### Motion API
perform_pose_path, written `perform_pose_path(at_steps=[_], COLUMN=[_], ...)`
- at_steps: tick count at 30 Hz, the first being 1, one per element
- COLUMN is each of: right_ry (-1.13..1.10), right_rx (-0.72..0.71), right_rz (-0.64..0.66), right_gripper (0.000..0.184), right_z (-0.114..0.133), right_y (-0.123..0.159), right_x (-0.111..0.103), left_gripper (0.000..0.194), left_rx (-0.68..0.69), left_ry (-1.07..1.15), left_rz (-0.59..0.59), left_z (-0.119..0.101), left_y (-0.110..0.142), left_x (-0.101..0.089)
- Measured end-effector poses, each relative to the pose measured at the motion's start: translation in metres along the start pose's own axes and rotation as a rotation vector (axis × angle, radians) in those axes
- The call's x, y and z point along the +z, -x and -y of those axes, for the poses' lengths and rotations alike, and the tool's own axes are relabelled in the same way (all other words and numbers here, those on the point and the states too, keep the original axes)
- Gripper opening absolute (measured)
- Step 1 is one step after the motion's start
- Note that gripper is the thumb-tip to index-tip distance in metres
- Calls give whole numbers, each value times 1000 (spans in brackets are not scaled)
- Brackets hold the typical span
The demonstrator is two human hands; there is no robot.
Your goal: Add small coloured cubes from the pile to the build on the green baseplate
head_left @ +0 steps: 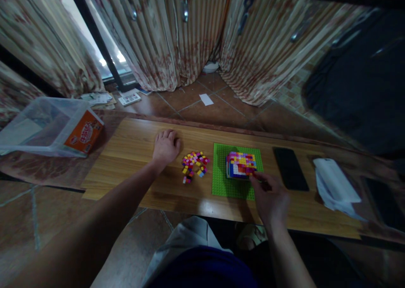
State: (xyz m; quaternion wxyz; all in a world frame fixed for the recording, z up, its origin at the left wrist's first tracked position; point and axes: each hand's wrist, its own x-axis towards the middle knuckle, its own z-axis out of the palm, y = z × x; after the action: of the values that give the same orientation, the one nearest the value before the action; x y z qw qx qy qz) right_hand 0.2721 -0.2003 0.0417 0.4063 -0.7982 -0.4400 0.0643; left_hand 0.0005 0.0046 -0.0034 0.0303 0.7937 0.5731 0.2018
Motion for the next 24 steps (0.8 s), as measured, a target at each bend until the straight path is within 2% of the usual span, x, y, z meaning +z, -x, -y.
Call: perform_pose_path(at_steps=[6,11,20,24], right_ry=[-343,-657,-741,-775], right_rx=[346,506,587,549], right_rz=[28,60,39,-88], right_gripper=[49,49,48,38], right_z=[-11,-16,-18,-18], right_y=[-5,-4,2,6], right_x=[9,15,15,6], left_gripper=[33,33,32,32], left_rx=[6,9,-5,-6], left_ry=[-6,-15,2,-1], left_rz=[-2,-4,12,11], left_z=[-1,-1,-2,-2], left_y=[0,0,0,0], left_x=[-2,-1,-2,-2])
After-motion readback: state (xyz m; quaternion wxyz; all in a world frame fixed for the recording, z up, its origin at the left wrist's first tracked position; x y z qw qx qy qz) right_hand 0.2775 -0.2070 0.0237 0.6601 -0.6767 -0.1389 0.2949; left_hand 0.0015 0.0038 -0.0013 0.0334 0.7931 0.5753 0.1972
